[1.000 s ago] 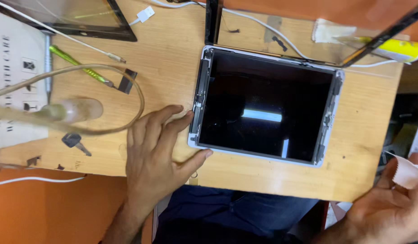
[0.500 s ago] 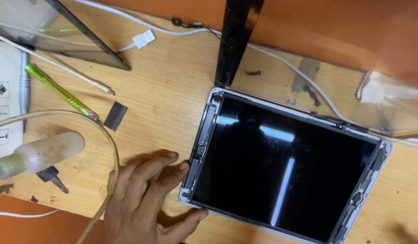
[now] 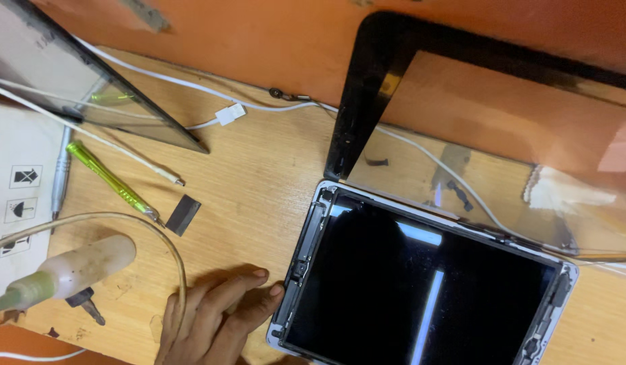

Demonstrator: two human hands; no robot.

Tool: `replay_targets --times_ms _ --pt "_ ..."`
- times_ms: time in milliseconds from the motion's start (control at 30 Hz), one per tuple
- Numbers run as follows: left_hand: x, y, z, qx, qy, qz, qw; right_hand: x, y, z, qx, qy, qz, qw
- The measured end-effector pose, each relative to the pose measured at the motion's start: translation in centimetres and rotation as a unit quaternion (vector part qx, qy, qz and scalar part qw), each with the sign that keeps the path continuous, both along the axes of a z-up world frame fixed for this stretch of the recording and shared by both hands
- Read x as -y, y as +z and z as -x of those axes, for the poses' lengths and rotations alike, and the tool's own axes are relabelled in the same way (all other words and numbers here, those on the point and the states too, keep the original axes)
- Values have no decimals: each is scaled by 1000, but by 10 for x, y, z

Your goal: The person cleans the tablet screen with a cloth, applies adhesive around the edges of the tablet frame, and then places the screen back onto the frame. They press the screen into place and wipe the surface again.

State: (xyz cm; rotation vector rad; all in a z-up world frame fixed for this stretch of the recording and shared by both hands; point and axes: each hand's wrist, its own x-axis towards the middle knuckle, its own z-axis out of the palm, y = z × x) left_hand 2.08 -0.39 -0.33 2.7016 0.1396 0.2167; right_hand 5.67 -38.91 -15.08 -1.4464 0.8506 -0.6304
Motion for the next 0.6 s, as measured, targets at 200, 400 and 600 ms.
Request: replay_targets --times_ms 200,400,600 --pt "-6 -2 -1 -20 -24 6 999 -14 -2 -17 -8 -5 22 1000" --pt "-5 13 -6 -5 -47 45 998 -17 22 10 45 7 109 993" --pt "6 28 -1 27 -45 20 998 -29 97 33 156 95 273 945"
